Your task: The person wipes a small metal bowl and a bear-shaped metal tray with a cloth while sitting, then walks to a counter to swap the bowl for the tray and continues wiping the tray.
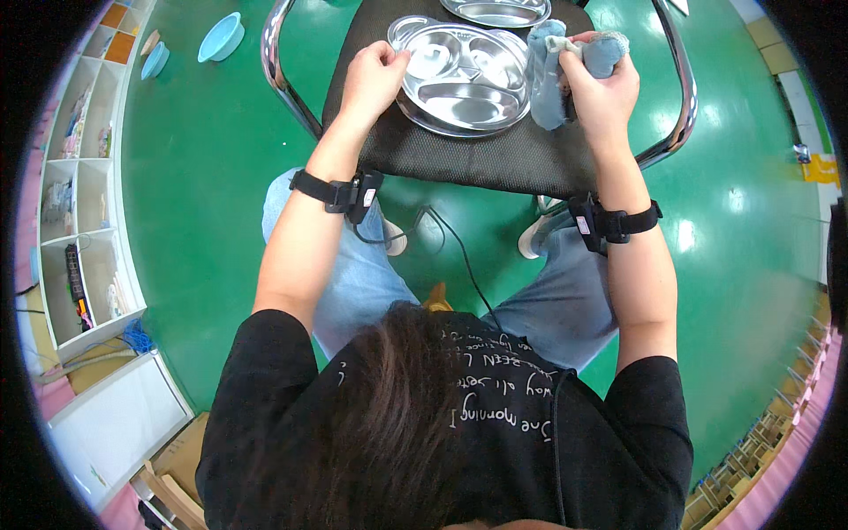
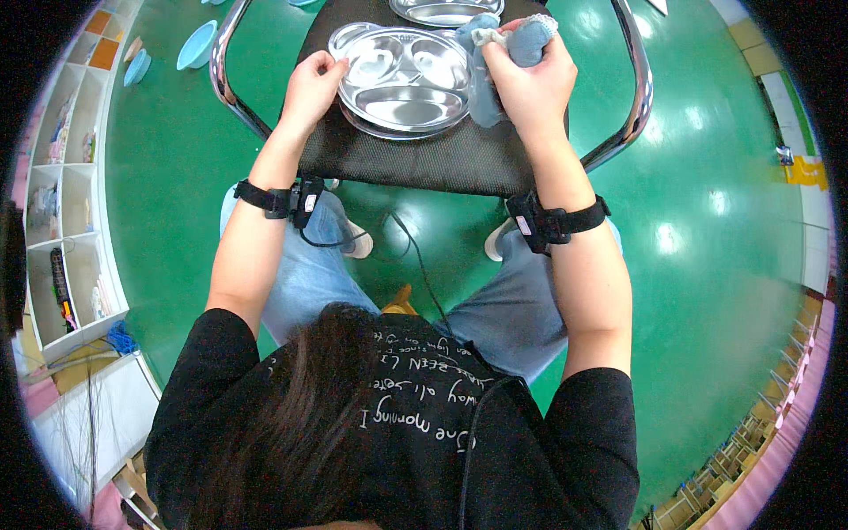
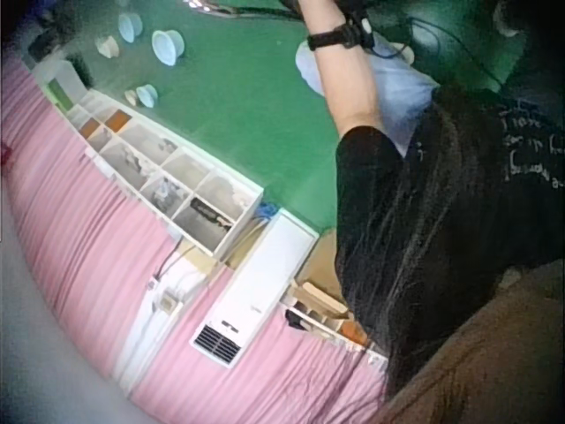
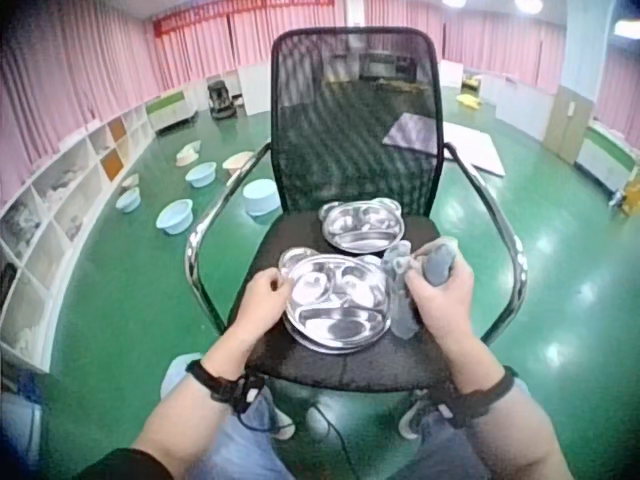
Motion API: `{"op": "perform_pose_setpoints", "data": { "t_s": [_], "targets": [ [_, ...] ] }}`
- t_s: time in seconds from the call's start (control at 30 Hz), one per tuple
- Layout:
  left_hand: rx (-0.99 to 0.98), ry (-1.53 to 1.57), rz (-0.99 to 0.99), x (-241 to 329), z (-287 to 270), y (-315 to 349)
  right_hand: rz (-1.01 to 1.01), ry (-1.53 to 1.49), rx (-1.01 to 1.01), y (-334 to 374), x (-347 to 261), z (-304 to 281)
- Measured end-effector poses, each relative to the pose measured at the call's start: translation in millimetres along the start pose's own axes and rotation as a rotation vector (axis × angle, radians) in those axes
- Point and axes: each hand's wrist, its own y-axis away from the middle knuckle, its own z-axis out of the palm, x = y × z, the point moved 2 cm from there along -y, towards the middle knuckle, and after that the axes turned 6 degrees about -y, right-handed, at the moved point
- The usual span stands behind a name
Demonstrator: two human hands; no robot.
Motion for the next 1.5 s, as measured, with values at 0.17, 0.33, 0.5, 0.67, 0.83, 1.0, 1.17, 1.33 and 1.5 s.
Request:
{"op": "perform_pose_setpoints", "data": {
  "t_s": [0.17,0.33,0.5,0.67,0.83,1.0,1.17,1.33,1.5],
  "targets": [
    [-0.152,0.790,-0.372,17.8,7.5,15.0,-0.090,0.028,0.027,-1.2,11.5,6.0],
    [-0.299,1.054,-0.507,23.7,6.0,20.7,-0.085,-0.063,0.007,0.5,11.1,21.9],
    [-0.321,0.936,-0.402,34.5,8.3,20.6,-0.178,-0.089,0.024,2.5,9.0,35.7],
    [-0.236,0.917,-0.202,43.8,17.7,25.5,-0.294,-0.037,0.011,7.4,8.5,51.6],
    [-0.110,0.874,0.051,64.0,14.2,34.8,-0.375,0.147,-0.177,20.0,6.7,74.3],
    [-0.140,0.840,0.114,66.9,14.2,41.5,-0.463,0.445,-0.350,24.8,4.9,83.6],
    [-0.099,0.901,0.108,73.1,17.5,43.2,-0.494,0.515,-0.420,22.5,5.4,80.5],
    [0.002,0.688,0.231,68.7,21.6,44.1,-0.532,0.601,-0.383,26.9,-8.5,84.9],
    [0.006,0.590,0.323,73.2,18.3,46.0,-0.491,0.669,-0.421,20.6,-15.1,81.8]
  ]
}}
